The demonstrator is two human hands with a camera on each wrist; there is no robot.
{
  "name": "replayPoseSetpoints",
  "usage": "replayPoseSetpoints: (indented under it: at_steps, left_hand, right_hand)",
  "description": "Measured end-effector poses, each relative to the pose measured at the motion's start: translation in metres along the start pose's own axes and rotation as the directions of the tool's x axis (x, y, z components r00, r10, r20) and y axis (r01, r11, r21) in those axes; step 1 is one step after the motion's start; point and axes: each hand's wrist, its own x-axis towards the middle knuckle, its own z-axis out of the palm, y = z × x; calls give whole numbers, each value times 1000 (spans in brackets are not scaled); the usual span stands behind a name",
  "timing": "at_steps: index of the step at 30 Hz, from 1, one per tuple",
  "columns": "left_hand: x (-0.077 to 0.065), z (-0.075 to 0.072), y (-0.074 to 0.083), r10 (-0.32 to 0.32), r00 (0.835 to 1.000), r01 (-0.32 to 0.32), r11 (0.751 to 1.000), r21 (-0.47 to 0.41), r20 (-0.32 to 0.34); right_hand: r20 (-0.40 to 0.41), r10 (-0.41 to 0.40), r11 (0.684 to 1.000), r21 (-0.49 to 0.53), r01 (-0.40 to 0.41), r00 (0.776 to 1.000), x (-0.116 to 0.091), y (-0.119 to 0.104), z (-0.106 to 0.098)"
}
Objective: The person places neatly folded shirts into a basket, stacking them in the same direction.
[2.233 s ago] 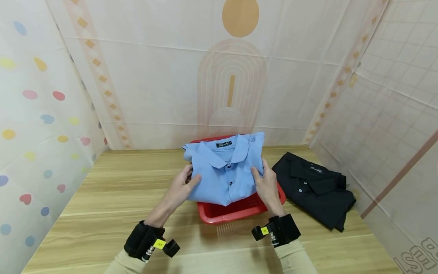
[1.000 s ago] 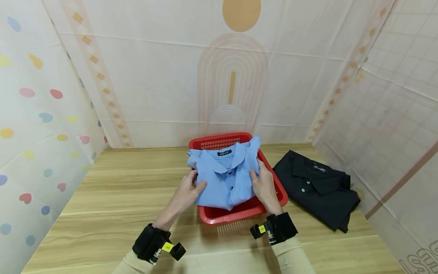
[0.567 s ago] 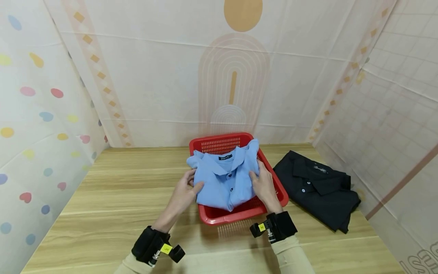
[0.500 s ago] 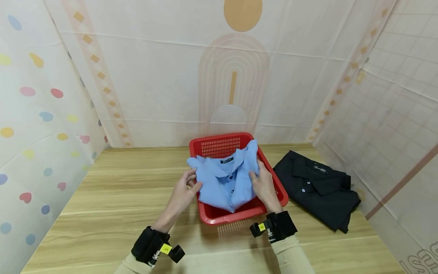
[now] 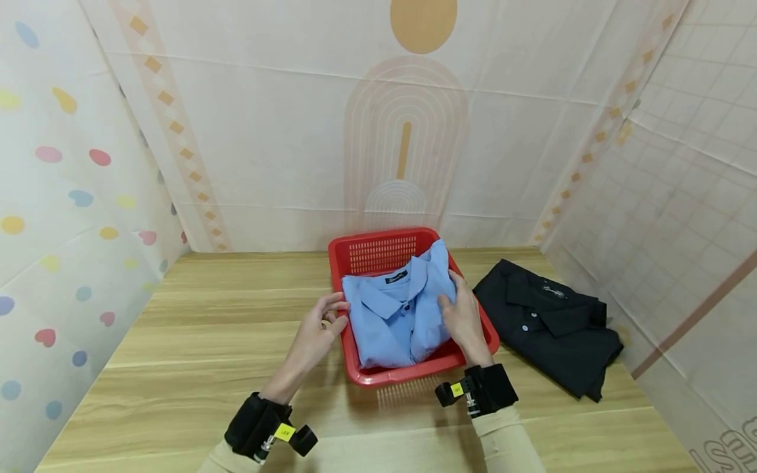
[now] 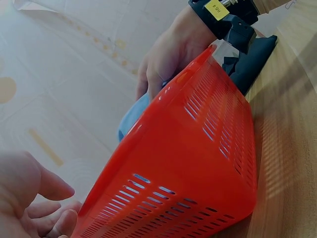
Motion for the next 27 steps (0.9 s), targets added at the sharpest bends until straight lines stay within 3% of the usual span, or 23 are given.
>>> replayPoseSetpoints:
  at_steps: [8, 17, 27]
  left_hand:
    - [-4, -1, -2, 27, 1000, -27, 1000, 9, -3]
    - [-8, -5, -9, 42, 999, -43, 998, -35, -24]
    - [-17, -11, -16, 46, 999, -45, 997, -69, 16]
  right_hand:
    - [-83, -41, 999, 0, 41, 996, -3, 3, -8]
    - [-105, -40, 999, -4, 39, 994, -9, 3, -16]
    - [-171, -65, 994, 75, 78, 983, -18, 12, -25]
